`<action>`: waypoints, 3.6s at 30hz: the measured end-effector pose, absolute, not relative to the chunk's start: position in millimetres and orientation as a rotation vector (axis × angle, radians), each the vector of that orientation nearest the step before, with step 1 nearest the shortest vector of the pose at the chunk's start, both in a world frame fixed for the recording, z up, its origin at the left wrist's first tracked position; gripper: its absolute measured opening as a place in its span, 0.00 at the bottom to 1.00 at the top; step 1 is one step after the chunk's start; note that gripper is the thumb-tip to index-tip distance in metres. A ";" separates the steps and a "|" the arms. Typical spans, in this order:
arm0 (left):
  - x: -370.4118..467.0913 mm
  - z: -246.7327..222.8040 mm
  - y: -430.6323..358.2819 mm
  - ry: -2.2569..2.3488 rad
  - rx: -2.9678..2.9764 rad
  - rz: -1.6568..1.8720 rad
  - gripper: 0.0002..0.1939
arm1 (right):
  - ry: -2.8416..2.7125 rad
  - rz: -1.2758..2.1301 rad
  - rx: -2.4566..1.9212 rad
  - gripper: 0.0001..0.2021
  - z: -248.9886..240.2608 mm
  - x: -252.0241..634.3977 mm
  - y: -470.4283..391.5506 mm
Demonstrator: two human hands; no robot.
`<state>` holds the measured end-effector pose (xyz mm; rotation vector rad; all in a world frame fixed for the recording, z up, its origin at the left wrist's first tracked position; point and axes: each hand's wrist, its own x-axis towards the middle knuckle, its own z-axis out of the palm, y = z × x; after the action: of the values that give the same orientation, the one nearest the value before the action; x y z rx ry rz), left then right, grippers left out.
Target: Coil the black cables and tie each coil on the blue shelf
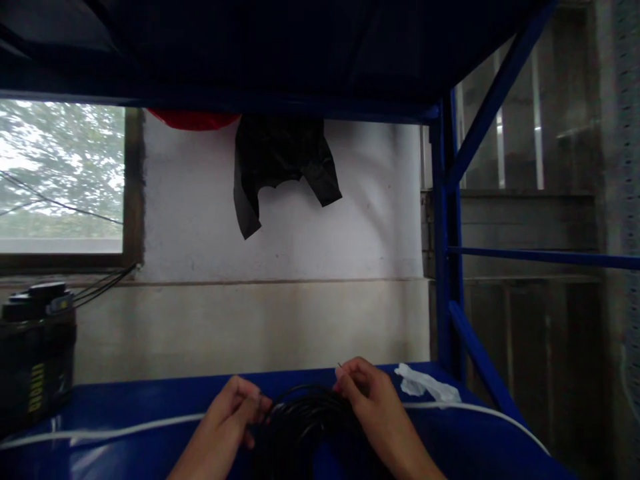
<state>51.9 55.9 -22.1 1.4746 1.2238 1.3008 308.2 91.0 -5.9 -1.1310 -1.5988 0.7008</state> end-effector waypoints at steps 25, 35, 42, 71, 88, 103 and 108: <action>31.3 13.8 26.6 1.616 2.291 1.297 0.08 | -1.720 0.509 -1.096 0.14 3.6 237.9 55.2; 34.3 27.4 20.6 1.573 2.309 1.431 0.07 | -1.698 0.433 -1.004 0.12 11.5 236.9 46.7; 36.7 35.1 13.9 1.508 2.295 1.490 0.06 | -1.991 0.377 -0.893 0.16 34.9 235.7 41.9; 37.5 62.0 -11.2 0.657 1.534 1.608 0.10 | -2.136 0.791 -0.873 0.15 123.7 224.0 13.5; 20.2 205.0 -81.7 0.713 1.813 1.954 0.08 | -2.127 0.190 -0.704 0.08 267.4 196.7 -75.0; -59.8 257.4 -137.2 1.081 1.978 1.834 0.13 | -2.036 0.437 -0.567 0.09 280.1 115.9 -105.2; -90.1 184.2 -100.3 1.283 1.849 1.555 0.18 | -1.962 0.657 -0.659 0.08 185.9 81.9 -66.0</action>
<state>-90.1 -100.3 184.2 1.8489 1.2831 1.5548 81.9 -66.0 185.9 -0.6592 -1.9617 0.6572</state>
